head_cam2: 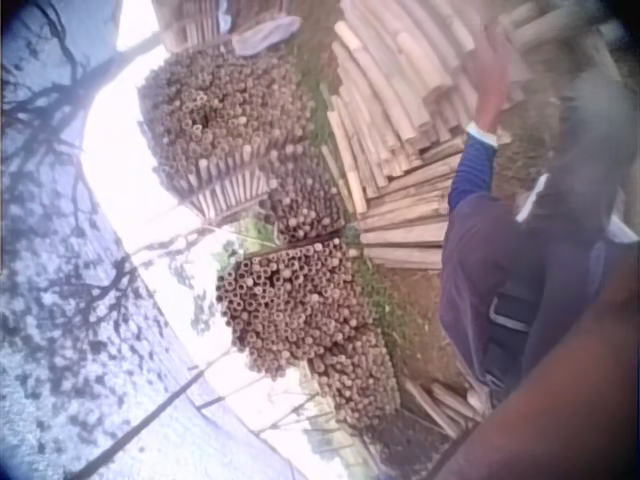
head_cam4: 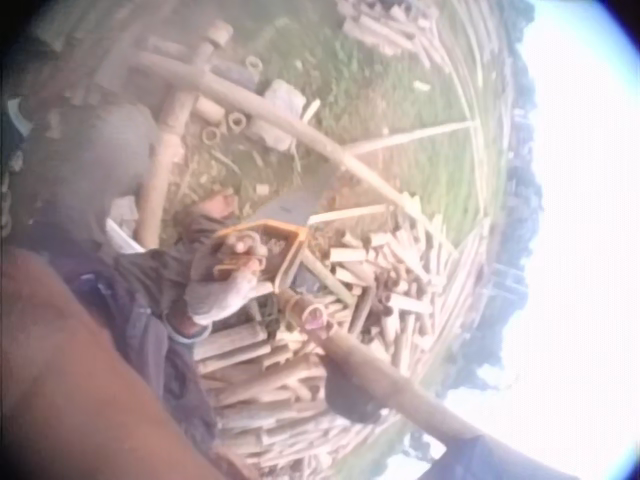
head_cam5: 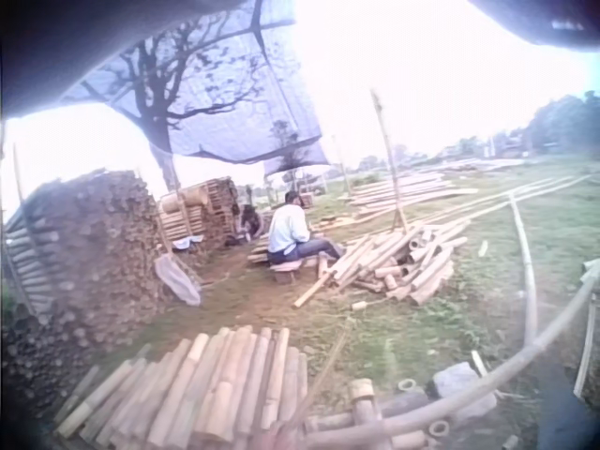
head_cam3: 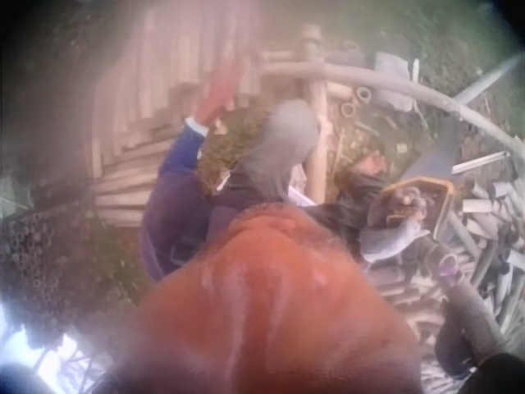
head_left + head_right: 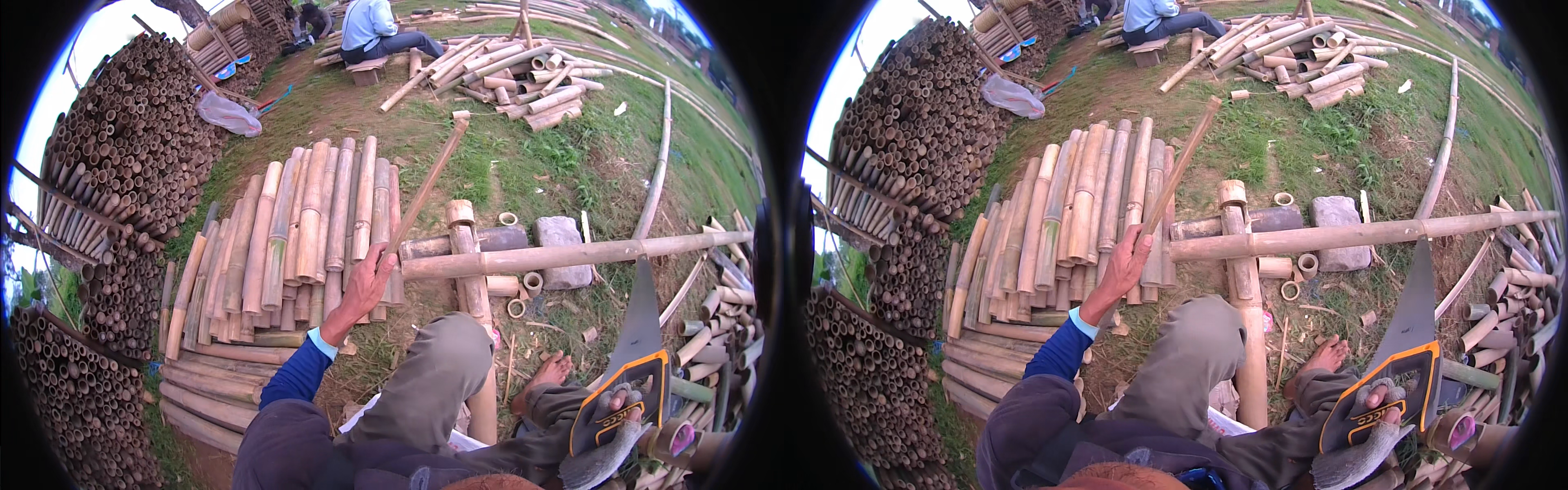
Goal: The person sits on the ground and uses a hand saw to cut bamboo poles into shorter sections. They repeatedly position each pole on a makeshift support, saw through it, and place the cut pieces into a nearby stack.
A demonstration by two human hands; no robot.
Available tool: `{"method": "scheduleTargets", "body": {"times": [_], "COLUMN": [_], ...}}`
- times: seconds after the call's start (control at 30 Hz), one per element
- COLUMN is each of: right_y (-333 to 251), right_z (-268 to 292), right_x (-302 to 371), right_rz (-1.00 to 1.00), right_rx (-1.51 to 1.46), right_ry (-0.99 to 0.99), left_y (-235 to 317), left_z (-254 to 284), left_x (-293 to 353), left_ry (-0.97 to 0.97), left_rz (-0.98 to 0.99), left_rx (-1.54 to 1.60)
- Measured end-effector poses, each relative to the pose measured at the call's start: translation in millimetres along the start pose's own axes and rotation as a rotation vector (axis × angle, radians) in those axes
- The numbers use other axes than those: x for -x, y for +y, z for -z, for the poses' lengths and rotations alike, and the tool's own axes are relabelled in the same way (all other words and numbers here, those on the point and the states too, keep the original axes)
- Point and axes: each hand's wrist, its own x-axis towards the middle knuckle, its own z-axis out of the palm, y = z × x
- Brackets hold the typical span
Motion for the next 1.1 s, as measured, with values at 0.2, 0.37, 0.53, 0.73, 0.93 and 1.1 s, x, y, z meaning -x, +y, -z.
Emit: {"method": "scheduleTargets", "body": {"times": [0.2,0.37,0.53,0.73,0.93,1.1], "right_y": [-2.6,-11.4,-17.8,-21.3,-14.5,-9.8], "right_z": [-23.1,-34.5,-12.5,0.7,14.7,22.5], "right_x": [12.0,20.2,26.4,38.3,36.3,31.6], "right_rz": [0.17,0.19,0.256,0.14,0.144,0.144], "right_rx": [-0.005,0.138,0.234,0.334,0.399,0.419], "right_ry": [-0.047,-0.055,-0.022,0.028,-0.011,-0.049], "left_y": [123.7,169.6,135.4,70.1,103.2,120.4], "left_z": [-48.2,-107.6,-214.6,-351.7,-417.8,-453.6], "left_x": [-107.3,-169.1,-187.4,-179.4,-163.5,-160.5], "left_ry": [0.014,0.336,-0.011,-0.096,-0.12,-0.155], "left_rz": [-0.366,-0.415,0.19,0.67,0.774,0.846], "left_rx": [0.432,0.866,1.183,1.613,1.729,1.745]}}
